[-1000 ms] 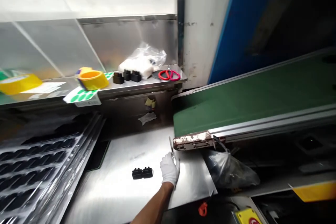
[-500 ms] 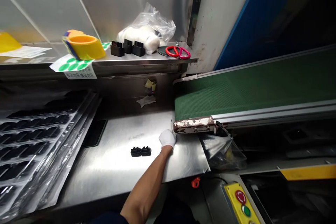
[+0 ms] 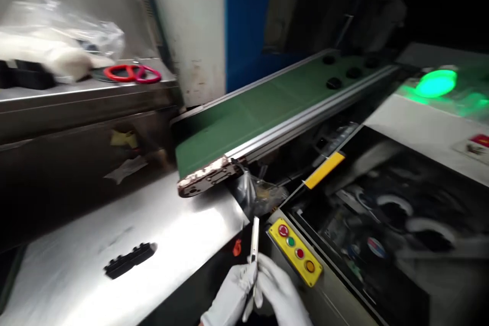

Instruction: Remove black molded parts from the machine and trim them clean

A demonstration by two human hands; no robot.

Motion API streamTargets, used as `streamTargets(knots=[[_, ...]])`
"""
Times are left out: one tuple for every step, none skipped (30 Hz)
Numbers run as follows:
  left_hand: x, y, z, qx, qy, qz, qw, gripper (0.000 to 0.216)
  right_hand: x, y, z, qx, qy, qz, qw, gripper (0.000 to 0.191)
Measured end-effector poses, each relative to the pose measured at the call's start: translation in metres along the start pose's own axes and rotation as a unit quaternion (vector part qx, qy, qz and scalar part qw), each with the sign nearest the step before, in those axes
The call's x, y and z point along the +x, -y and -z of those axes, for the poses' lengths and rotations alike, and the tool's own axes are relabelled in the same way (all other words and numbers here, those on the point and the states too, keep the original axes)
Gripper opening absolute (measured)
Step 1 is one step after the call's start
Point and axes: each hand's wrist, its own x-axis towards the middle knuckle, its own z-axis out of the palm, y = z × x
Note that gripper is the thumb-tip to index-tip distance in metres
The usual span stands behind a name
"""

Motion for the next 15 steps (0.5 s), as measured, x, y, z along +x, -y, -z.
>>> streamTargets(knots=[[-0.002,-0.007,-0.007,0.007,0.022,-0.007,1.000,0.081,0.004,0.004,-0.003,0.040,0.012,-0.004,0.999,0.060],[-0.005,-0.016,-0.010,0.017,0.047,-0.012,0.999,0.078,0.008,0.008,-0.003,0.071,0.016,-0.005,0.997,0.062],[-0.007,-0.025,-0.008,0.028,0.074,-0.014,0.997,0.071,0.009,0.012,-0.002,0.092,0.012,-0.004,0.996,0.062],[-0.010,-0.035,-0.004,0.039,0.105,-0.012,0.994,0.061,0.009,0.014,0.000,0.102,0.002,0.000,0.995,0.061],[-0.012,-0.044,0.002,0.054,0.139,-0.006,0.989,0.050,0.008,0.016,0.004,0.107,-0.003,0.003,0.994,0.060],[-0.015,-0.052,0.008,0.071,0.168,0.003,0.983,0.041,0.005,0.017,0.009,0.108,-0.005,0.006,0.994,0.059],[-0.017,-0.059,0.014,0.080,0.176,0.010,0.981,0.035,0.001,0.018,0.014,0.106,0.002,0.009,0.994,0.057],[-0.019,-0.065,0.018,0.077,0.159,0.005,0.984,0.033,-0.003,0.018,0.018,0.104,0.016,0.009,0.994,0.056],[-0.019,-0.070,0.019,0.061,0.125,-0.015,0.990,0.033,-0.008,0.017,0.022,0.107,0.030,0.012,0.994,0.056],[-0.019,-0.074,0.018,0.030,0.086,-0.046,0.995,0.035,-0.013,0.016,0.024,0.113,0.040,0.017,0.993,0.055],[-0.017,-0.076,0.015,-0.017,0.051,-0.082,0.995,0.036,-0.018,0.015,0.025,0.119,0.043,0.025,0.992,0.054],[-0.015,-0.077,0.010,-0.069,0.034,-0.112,0.991,0.038,-0.022,0.014,0.026,0.121,0.035,0.033,0.991,0.054],[-0.011,-0.077,0.004,-0.114,0.037,-0.129,0.984,0.037,-0.027,0.013,0.026,0.118,0.019,0.040,0.992,0.055],[-0.008,-0.077,-0.003,-0.147,0.052,-0.133,0.979,0.036,-0.030,0.012,0.027,0.106,-0.001,0.043,0.993,0.055],[-0.005,-0.076,-0.009,-0.168,0.067,-0.129,0.975,0.033,-0.034,0.011,0.028,0.087,-0.019,0.042,0.995,0.055]])
